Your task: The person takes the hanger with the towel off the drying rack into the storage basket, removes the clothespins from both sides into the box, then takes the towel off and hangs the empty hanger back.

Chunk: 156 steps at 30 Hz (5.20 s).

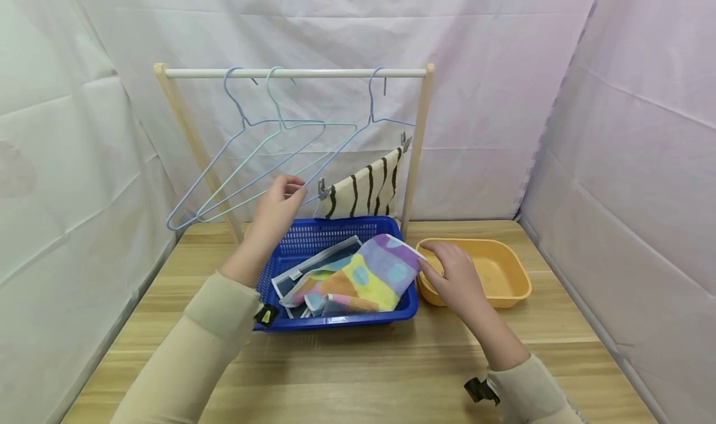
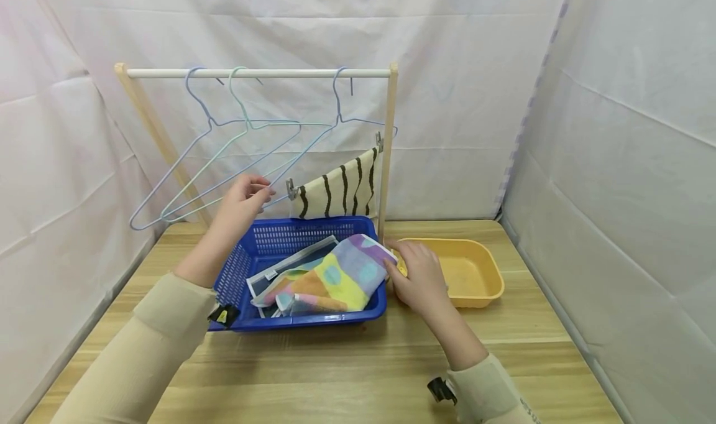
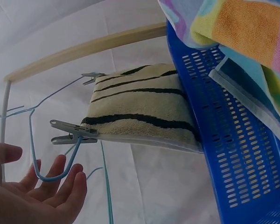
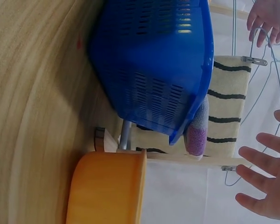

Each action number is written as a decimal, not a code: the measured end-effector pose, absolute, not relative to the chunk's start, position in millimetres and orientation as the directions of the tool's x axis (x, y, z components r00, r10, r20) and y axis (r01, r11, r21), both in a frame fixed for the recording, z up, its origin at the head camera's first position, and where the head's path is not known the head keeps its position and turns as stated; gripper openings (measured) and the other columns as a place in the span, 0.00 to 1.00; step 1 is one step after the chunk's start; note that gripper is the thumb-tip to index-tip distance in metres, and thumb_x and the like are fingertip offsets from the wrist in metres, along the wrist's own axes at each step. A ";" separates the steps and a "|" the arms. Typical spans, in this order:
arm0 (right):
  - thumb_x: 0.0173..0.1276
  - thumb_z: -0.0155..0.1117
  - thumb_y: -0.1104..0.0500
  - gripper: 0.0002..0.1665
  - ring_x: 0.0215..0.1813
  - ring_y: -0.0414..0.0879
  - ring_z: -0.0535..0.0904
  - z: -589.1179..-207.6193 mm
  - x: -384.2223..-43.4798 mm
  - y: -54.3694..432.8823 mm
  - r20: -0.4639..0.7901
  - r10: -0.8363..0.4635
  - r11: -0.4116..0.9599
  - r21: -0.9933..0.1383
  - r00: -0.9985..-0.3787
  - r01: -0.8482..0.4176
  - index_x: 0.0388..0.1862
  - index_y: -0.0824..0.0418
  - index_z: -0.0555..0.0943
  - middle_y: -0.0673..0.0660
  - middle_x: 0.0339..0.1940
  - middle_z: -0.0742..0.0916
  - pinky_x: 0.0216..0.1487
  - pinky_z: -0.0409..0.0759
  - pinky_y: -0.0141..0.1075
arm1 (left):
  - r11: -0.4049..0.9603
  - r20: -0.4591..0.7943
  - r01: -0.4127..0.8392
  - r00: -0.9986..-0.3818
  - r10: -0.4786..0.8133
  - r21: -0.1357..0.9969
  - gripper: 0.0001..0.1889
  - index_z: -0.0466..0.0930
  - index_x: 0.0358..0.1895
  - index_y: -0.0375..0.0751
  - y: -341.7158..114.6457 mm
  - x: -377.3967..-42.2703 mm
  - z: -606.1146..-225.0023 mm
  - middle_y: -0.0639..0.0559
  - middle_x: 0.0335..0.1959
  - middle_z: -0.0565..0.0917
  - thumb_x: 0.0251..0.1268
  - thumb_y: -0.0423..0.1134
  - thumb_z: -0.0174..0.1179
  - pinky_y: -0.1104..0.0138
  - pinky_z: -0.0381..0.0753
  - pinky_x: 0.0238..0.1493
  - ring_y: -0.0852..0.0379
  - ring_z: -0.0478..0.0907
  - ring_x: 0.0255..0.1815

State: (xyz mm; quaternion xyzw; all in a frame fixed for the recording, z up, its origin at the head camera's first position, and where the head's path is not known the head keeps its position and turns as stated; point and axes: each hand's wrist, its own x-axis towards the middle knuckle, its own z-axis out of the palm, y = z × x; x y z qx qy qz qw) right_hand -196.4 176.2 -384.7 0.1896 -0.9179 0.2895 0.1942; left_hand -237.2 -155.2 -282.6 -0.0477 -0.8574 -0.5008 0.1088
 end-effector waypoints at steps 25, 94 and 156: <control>0.72 0.61 0.51 0.19 0.58 0.59 0.75 -384.6 -200.0 171.3 0.355 -0.221 0.768 -0.511 -0.908 -0.386 0.54 0.63 0.81 0.61 0.53 0.84 0.62 0.65 0.60 | 0.518 0.117 0.059 -0.990 -0.079 0.853 0.27 0.68 0.50 0.38 -142.1 -259.7 -290.3 0.42 0.44 0.77 0.71 0.62 0.49 0.57 0.82 0.41 0.46 0.83 0.39; 0.74 0.56 0.46 0.24 0.64 0.57 0.71 -343.4 -220.1 134.6 0.308 -0.203 0.660 -0.658 -0.930 -0.362 0.59 0.60 0.78 0.59 0.58 0.81 0.63 0.68 0.56 | 0.328 0.428 0.358 -0.887 -0.175 0.874 0.17 0.67 0.39 0.37 -135.3 -199.9 -279.2 0.38 0.30 0.79 0.81 0.47 0.38 0.69 0.81 0.28 0.49 0.78 0.25; 0.73 0.58 0.57 0.18 0.63 0.50 0.72 -366.3 -194.2 131.2 0.596 0.226 0.436 -0.769 -0.770 -0.467 0.58 0.62 0.79 0.55 0.55 0.83 0.66 0.63 0.53 | 0.222 0.451 0.394 -0.739 -0.501 0.892 0.14 0.82 0.40 0.27 -173.4 -119.9 -346.2 0.52 0.15 0.78 0.73 0.38 0.55 0.76 0.74 0.14 0.63 0.73 0.09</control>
